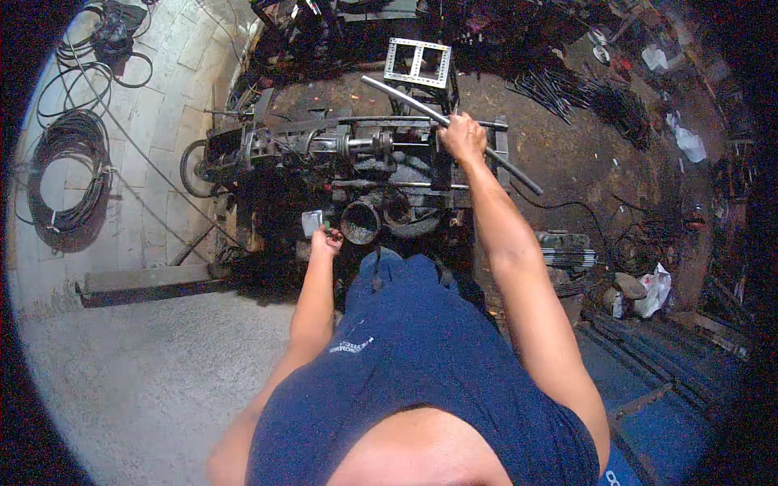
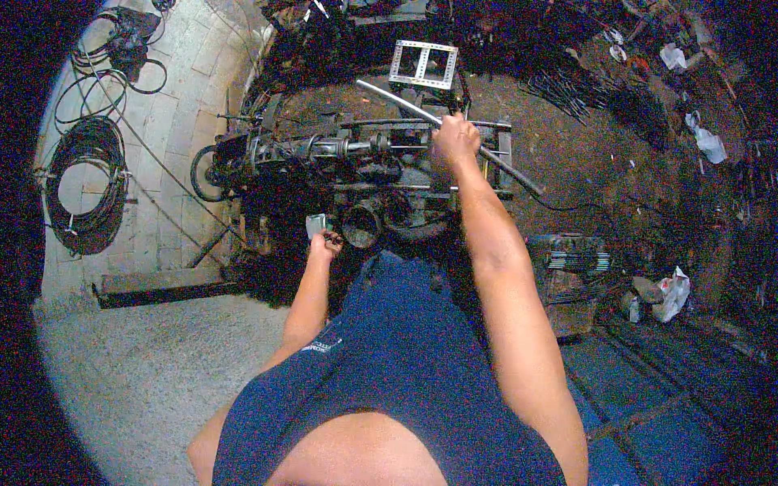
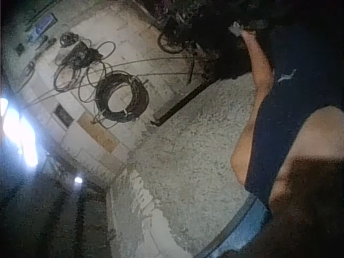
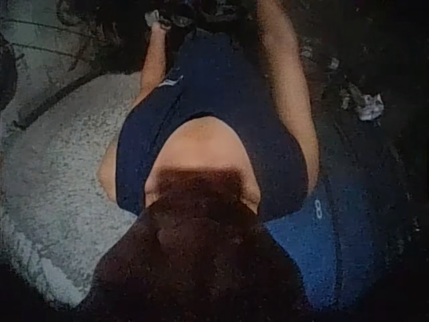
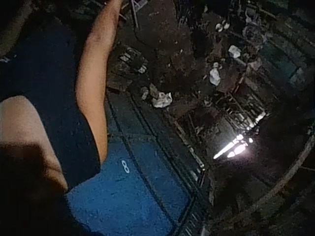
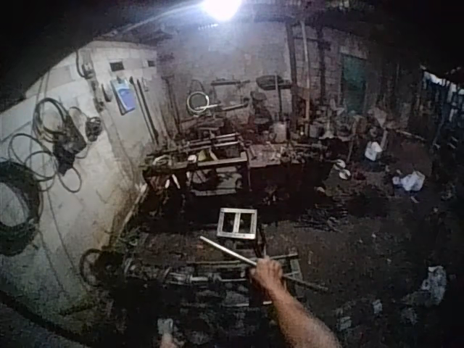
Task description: Fabricating and organizing metal parts using a specialized machine.
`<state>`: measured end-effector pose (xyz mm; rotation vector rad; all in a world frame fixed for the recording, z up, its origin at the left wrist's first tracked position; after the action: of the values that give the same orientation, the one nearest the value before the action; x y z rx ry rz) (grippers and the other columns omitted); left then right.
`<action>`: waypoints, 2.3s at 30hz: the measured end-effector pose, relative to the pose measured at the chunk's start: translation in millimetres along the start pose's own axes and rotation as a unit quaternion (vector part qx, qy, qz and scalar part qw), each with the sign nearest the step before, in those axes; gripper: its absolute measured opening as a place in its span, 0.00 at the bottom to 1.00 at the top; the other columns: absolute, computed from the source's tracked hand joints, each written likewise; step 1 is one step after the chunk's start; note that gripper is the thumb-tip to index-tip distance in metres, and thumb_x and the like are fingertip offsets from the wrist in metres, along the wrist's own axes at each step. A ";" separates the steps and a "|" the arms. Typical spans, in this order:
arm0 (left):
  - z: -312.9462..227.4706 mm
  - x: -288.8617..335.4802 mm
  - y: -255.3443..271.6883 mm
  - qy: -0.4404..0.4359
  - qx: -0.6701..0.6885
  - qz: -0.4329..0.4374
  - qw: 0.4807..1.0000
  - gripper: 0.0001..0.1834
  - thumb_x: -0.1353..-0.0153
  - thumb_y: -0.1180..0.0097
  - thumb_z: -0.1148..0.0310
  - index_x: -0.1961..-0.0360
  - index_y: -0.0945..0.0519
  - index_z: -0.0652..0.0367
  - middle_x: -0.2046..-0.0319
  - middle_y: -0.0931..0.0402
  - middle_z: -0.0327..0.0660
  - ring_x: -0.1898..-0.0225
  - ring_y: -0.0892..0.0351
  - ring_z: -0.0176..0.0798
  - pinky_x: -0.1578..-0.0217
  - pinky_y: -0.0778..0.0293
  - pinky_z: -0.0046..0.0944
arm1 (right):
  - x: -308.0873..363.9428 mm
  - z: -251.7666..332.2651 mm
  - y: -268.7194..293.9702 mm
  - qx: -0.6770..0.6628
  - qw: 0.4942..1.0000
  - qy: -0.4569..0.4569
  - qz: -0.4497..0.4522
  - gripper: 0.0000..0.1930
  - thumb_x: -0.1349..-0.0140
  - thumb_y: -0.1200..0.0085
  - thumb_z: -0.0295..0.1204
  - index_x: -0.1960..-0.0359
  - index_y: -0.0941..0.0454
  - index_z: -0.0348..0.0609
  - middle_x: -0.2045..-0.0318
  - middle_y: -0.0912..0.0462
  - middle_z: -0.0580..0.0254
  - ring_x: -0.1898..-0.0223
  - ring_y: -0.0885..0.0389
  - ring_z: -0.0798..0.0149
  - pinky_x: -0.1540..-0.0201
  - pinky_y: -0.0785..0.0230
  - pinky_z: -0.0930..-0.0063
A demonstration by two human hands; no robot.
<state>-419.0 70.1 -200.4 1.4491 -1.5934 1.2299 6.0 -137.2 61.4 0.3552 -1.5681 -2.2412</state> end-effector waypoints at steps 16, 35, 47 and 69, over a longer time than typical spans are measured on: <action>-0.2 -7.4 -0.9 0.008 0.008 0.023 1.000 0.11 0.35 0.61 0.61 0.70 0.37 0.55 0.82 0.37 0.38 0.81 0.36 0.37 0.77 0.33 0.38 | -3.3 3.1 -4.4 0.024 1.000 -0.006 0.002 0.16 0.51 0.45 0.41 0.67 0.19 0.43 0.64 0.21 0.48 0.61 0.20 0.48 0.57 0.28 0.57; -1.2 -17.0 7.6 0.004 0.009 0.013 1.000 0.10 0.38 0.58 0.64 0.74 0.38 0.56 0.82 0.39 0.38 0.82 0.38 0.36 0.77 0.36 0.38 | 0.0 -0.1 7.6 0.014 1.000 0.002 -0.004 0.17 0.51 0.45 0.42 0.69 0.19 0.40 0.65 0.20 0.46 0.62 0.20 0.47 0.57 0.28 0.58; -1.5 -5.6 2.9 0.000 -0.011 0.009 1.000 0.11 0.36 0.60 0.62 0.73 0.37 0.57 0.82 0.37 0.39 0.80 0.34 0.38 0.78 0.34 0.37 | -0.6 -3.9 7.0 0.024 1.000 -0.010 0.003 0.17 0.51 0.45 0.42 0.68 0.19 0.40 0.64 0.20 0.47 0.62 0.20 0.47 0.57 0.28 0.59; -2.1 -9.2 8.3 0.006 0.004 -0.021 1.000 0.10 0.39 0.55 0.66 0.75 0.37 0.57 0.83 0.38 0.38 0.82 0.36 0.36 0.78 0.33 0.38 | -1.9 -5.1 4.8 0.030 0.999 -0.013 -0.008 0.17 0.52 0.45 0.42 0.69 0.19 0.41 0.65 0.19 0.48 0.63 0.20 0.48 0.58 0.27 0.58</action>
<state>-425.7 74.9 -209.9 1.4699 -1.5441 1.2215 10.6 -142.1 64.2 0.3570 -1.6534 -2.2236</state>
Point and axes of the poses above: each hand's wrist, its own x-axis away from the middle knuckle, its own y-axis out of the back of the hand, z = x × y, the point moved 10 cm from there along -x, towards the middle knuckle
